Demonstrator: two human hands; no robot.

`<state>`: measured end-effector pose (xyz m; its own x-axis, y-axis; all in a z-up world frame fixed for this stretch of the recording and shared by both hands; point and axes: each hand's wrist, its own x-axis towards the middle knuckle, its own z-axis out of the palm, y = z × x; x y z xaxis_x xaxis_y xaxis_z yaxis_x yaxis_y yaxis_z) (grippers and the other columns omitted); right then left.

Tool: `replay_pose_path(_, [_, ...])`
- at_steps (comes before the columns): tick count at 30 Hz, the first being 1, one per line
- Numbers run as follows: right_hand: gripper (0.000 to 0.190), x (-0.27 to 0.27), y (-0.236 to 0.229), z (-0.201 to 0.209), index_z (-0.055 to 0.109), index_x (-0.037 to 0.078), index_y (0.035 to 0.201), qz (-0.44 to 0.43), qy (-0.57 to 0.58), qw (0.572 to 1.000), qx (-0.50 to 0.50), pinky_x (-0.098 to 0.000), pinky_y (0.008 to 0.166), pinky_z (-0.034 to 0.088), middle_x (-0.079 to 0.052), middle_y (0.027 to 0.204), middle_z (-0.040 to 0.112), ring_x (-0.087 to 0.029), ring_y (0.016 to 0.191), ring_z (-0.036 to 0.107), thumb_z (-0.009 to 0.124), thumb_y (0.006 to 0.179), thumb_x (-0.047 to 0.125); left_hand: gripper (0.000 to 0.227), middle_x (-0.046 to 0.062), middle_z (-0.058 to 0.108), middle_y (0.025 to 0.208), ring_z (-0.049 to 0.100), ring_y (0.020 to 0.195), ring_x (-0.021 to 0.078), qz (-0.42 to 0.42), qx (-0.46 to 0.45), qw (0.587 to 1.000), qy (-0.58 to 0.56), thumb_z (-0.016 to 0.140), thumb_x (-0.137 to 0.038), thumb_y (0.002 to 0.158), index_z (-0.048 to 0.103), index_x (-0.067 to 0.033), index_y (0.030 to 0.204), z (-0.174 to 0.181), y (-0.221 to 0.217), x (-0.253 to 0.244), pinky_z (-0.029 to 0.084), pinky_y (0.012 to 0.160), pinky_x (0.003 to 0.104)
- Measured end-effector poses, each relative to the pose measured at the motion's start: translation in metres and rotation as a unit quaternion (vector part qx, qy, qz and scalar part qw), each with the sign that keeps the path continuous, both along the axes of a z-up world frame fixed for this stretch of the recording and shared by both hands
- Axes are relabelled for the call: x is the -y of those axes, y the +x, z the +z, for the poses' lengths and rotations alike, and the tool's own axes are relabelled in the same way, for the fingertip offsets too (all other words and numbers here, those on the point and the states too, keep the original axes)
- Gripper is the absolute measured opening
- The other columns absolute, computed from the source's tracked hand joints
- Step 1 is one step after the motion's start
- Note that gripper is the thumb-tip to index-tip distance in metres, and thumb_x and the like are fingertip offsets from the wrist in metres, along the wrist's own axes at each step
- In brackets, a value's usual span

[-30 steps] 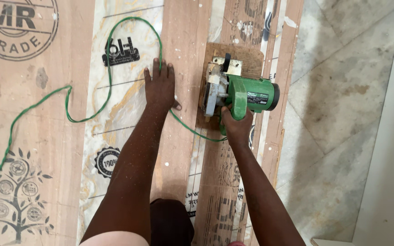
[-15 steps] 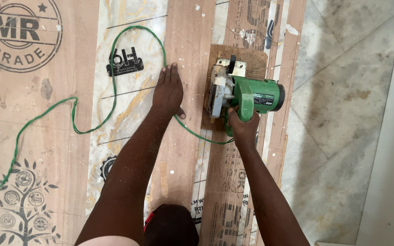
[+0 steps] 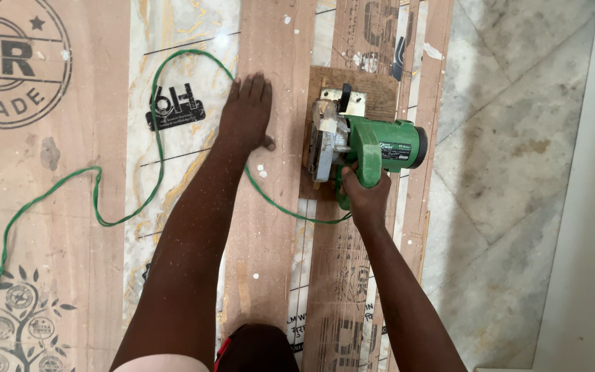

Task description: The person uses a green circular saw to cut a long strip of wood paneling on the floor. They measure and mark the wood with a tape measure and marker before making the cut. The person then aligns the cut piece with another panel and continues cutting along a marked line.

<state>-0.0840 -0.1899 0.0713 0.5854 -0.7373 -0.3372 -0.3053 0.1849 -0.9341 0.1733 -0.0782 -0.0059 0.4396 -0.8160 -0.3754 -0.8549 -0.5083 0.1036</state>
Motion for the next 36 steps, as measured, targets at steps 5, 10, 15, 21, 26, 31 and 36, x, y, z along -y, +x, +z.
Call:
replay_pose_path(5, [0.013, 0.006, 0.006, -0.004, 0.062, 0.003, 0.092, -0.01, 0.004, 1.0, -0.002, -0.0293, 0.055, 0.051, -0.004, 0.071, 0.064, -0.012, 0.059, 0.061, 0.073, 0.09, 0.01, 0.151, 0.024, 0.021, 0.167, 0.019, 0.155, 0.0374, 0.026, 0.004, 1.0, -0.005, 0.099, -0.058, 0.046, 0.021, 0.0019, 0.16, -0.006, 0.019, 0.03, 0.013, 0.126, 0.051])
replay_pose_path(10, [0.013, 0.01, 0.008, -0.009, 0.062, 0.002, 0.092, -0.004, -0.001, 1.0, 0.004, -0.0296, 0.055, 0.05, -0.004, 0.071, 0.063, -0.012, 0.059, 0.06, 0.073, 0.092, 0.009, 0.156, 0.023, 0.015, 0.168, 0.015, 0.156, 0.0374, 0.023, -0.005, 1.0, 0.0, 0.1, -0.058, 0.045, 0.014, -0.0019, 0.162, -0.017, 0.025, 0.051, 0.013, 0.126, 0.051])
replay_pose_path(15, [0.013, 0.014, 0.013, -0.008, 0.062, 0.003, 0.092, 0.001, -0.003, 1.0, 0.011, -0.0297, 0.055, 0.05, -0.003, 0.071, 0.062, -0.012, 0.059, 0.06, 0.072, 0.092, 0.01, 0.158, 0.024, 0.011, 0.168, 0.012, 0.156, 0.0408, 0.031, -0.035, 0.999, 0.002, 0.102, -0.055, 0.041, 0.013, -0.0036, 0.161, -0.028, 0.029, 0.056, 0.017, 0.124, 0.054])
replay_pose_path(21, [0.012, 0.02, 0.022, -0.004, 0.062, 0.003, 0.092, 0.005, -0.021, 1.0, -0.005, -0.0302, 0.055, 0.05, -0.004, 0.069, 0.063, -0.012, 0.058, 0.061, 0.071, 0.091, 0.011, 0.162, 0.03, 0.012, 0.166, 0.014, 0.154, 0.0462, 0.028, -0.014, 1.0, -0.004, 0.103, -0.052, 0.036, 0.015, 0.0, 0.161, -0.041, 0.028, 0.062, 0.022, 0.122, 0.057])
replay_pose_path(26, [0.012, 0.024, 0.029, -0.005, 0.061, 0.004, 0.093, 0.002, -0.007, 1.0, 0.012, -0.0304, 0.056, 0.052, -0.003, 0.071, 0.063, -0.012, 0.058, 0.061, 0.071, 0.091, 0.01, 0.161, 0.029, 0.016, 0.167, 0.018, 0.154, 0.046, 0.029, 0.023, 0.999, -0.016, 0.103, -0.048, 0.034, 0.019, -0.0003, 0.162, -0.059, 0.024, 0.063, 0.024, 0.121, 0.061])
replay_pose_path(31, [0.013, 0.029, 0.032, -0.007, 0.061, 0.003, 0.095, 0.008, -0.01, 1.0, 0.022, -0.03, 0.056, 0.052, -0.004, 0.072, 0.063, -0.012, 0.059, 0.061, 0.072, 0.092, 0.01, 0.153, 0.029, 0.017, 0.166, 0.018, 0.153, 0.0457, 0.038, 0.038, 0.999, -0.005, 0.104, -0.038, 0.041, 0.02, -0.0013, 0.162, -0.063, 0.021, 0.068, 0.024, 0.121, 0.061])
replay_pose_path(36, [0.014, 0.034, 0.037, -0.012, 0.061, 0.003, 0.095, 0.005, -0.006, 1.0, 0.03, -0.0303, 0.055, 0.052, -0.004, 0.072, 0.063, -0.012, 0.058, 0.061, 0.072, 0.091, 0.01, 0.136, 0.028, 0.02, 0.167, 0.022, 0.153, 0.0459, 0.048, 0.072, 0.995, -0.054, 0.101, -0.032, 0.053, 0.025, -0.0032, 0.163, -0.093, 0.022, 0.071, 0.025, 0.117, 0.067])
